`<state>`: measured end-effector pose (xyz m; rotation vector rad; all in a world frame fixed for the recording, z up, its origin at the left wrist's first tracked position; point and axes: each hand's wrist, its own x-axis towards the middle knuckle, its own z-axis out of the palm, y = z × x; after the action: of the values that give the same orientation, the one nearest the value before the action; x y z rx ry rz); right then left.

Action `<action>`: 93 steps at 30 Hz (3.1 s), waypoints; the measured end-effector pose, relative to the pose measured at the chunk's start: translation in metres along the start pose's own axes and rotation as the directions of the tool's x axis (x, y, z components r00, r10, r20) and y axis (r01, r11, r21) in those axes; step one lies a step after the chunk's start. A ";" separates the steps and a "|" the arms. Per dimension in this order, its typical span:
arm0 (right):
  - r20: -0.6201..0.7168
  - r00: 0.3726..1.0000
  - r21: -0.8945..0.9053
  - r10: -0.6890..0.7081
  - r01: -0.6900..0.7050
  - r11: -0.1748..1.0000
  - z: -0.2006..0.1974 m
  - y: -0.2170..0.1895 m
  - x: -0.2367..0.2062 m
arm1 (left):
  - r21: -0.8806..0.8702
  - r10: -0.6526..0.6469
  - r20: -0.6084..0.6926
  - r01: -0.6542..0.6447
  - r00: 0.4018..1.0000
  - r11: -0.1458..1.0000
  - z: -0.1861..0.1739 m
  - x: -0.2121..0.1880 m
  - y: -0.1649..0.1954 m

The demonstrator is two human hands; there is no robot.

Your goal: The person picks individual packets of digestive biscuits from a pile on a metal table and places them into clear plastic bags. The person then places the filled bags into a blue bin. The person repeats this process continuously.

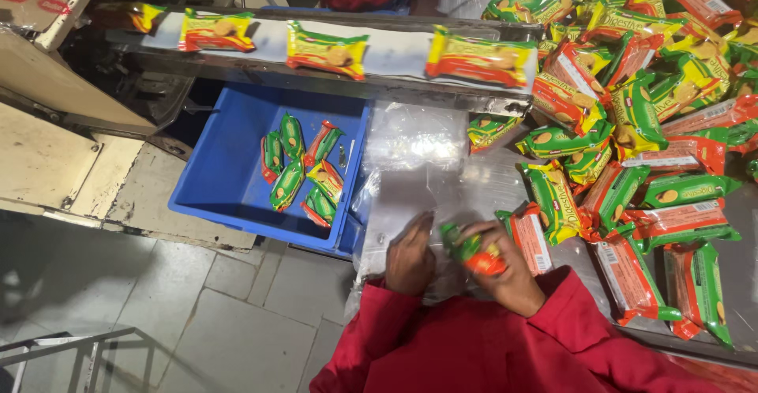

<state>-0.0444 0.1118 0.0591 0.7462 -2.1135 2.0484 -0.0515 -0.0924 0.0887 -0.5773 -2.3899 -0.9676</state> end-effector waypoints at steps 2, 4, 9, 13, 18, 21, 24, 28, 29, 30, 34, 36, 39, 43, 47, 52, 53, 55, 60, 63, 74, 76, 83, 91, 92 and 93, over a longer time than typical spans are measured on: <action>0.202 0.978 -0.065 -0.057 0.071 0.995 -0.006 -0.011 0.003 | -0.152 -0.028 0.043 0.034 0.999 0.988 -0.004 -0.002 0.007; 0.315 0.943 -0.164 -0.108 0.166 0.972 -0.011 -0.015 0.009 | -0.152 -0.074 0.122 0.092 0.990 0.984 -0.006 -0.010 0.018; 0.358 0.932 -0.653 -0.056 0.293 0.699 -0.005 -0.005 0.022 | -0.054 -0.103 0.269 0.122 0.958 0.991 0.004 -0.023 0.041; 0.302 0.923 -0.762 -0.237 0.383 0.521 0.006 0.003 0.026 | -0.049 -0.025 0.239 0.038 0.971 0.998 0.023 -0.024 0.048; 0.444 0.842 -0.745 0.307 0.156 0.648 -0.013 -0.005 0.022 | -0.061 -0.107 0.140 0.116 0.984 0.991 0.025 -0.015 0.035; 0.463 0.882 -0.536 0.086 0.201 0.820 -0.042 -0.023 0.018 | -0.141 -0.066 0.254 0.104 0.965 0.985 0.024 -0.010 0.033; 0.458 0.747 -0.479 0.482 -0.249 0.842 -0.076 -0.045 0.022 | -0.097 -0.069 0.371 0.113 0.926 0.989 0.028 -0.008 0.035; 0.045 0.879 -0.426 0.475 -0.413 0.805 -0.128 -0.066 0.032 | 0.013 -0.194 0.444 0.210 0.875 0.978 0.038 -0.011 0.029; 0.012 0.860 -0.668 0.509 -0.372 0.645 -0.133 -0.060 0.039 | 0.022 -0.233 0.462 0.251 0.856 0.968 0.041 -0.012 0.025; -0.034 0.848 -0.853 0.529 -0.301 0.427 -0.135 -0.052 0.044 | 0.045 -0.256 0.472 0.266 0.843 0.963 0.044 -0.014 0.022; -0.010 0.943 -0.980 0.333 -0.075 0.184 -0.126 -0.021 0.045 | 0.120 -0.344 0.523 0.332 0.780 0.936 0.054 -0.021 0.010; 0.062 0.916 -0.968 0.395 -0.041 0.248 -0.120 -0.016 0.040 | 0.086 -0.286 0.473 0.279 0.833 0.956 0.056 -0.024 0.006; 0.065 0.866 -0.953 0.495 -0.092 0.288 -0.105 -0.010 0.041 | -0.029 -0.078 0.288 0.090 0.954 0.996 0.056 -0.025 0.003; -0.037 0.999 -0.864 0.030 -0.047 0.501 -0.101 0.007 0.040 | -0.005 -0.117 0.277 0.124 0.954 0.992 0.049 -0.027 0.003; -0.257 0.947 -0.163 0.193 -0.239 0.957 -0.120 0.034 0.018 | -0.070 -0.036 0.105 0.044 0.994 0.997 0.040 -0.034 0.006; 0.076 0.997 0.610 0.012 -0.056 0.790 -0.091 0.060 0.003 | -0.170 -0.159 0.278 0.211 0.947 0.962 0.037 -0.031 0.003; 0.152 0.983 0.714 -0.108 -0.034 0.699 -0.078 0.063 0.006 | -0.194 -0.147 0.309 0.214 0.940 0.957 0.038 -0.028 0.002; 0.240 0.898 0.877 -0.368 -0.038 0.479 -0.057 0.059 0.014 | -0.280 -0.160 0.205 0.214 0.966 0.936 0.036 -0.024 0.006; 0.172 0.833 0.128 0.527 -0.549 0.826 -0.041 0.012 0.021 | -0.084 -0.212 0.104 0.221 0.972 0.972 0.023 -0.024 0.037; -0.124 0.764 -0.437 0.633 -0.614 0.657 -0.014 -0.008 0.029 | 0.049 -0.175 0.162 0.169 0.971 0.984 0.015 -0.027 0.052; 0.024 0.998 -0.871 0.050 -0.004 0.491 0.007 0.008 0.028 | 0.160 0.082 0.093 -0.096 0.992 0.983 0.034 -0.013 0.030; 0.005 0.988 -0.924 0.155 -0.054 0.378 0.003 0.019 0.033 | 0.044 0.015 0.143 -0.022 0.990 0.999 0.038 -0.013 0.032; -0.090 0.934 -0.500 0.345 -0.342 0.796 -0.068 0.008 0.022 | 0.045 -0.195 0.380 0.193 0.904 0.980 0.032 -0.017 0.009; -0.432 0.898 -0.815 0.086 -0.430 0.387 -0.101 0.061 0.080 | 0.207 -0.171 0.231 0.123 0.958 0.971 0.049 -0.025 0.014; -0.458 0.873 -0.812 0.170 -0.488 0.320 -0.108 0.071 0.086 | 0.204 -0.193 0.243 0.144 0.951 0.968 0.049 -0.026 0.013; -0.484 0.838 -0.805 0.253 -0.540 0.248 -0.117 0.081 0.092 | 0.198 -0.143 0.188 0.105 0.972 0.975 0.047 -0.027 0.011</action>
<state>-0.1882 0.1971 0.0326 -0.3002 -2.8847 0.5395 -0.0374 -0.0563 0.0499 -0.4785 -2.6895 -0.7532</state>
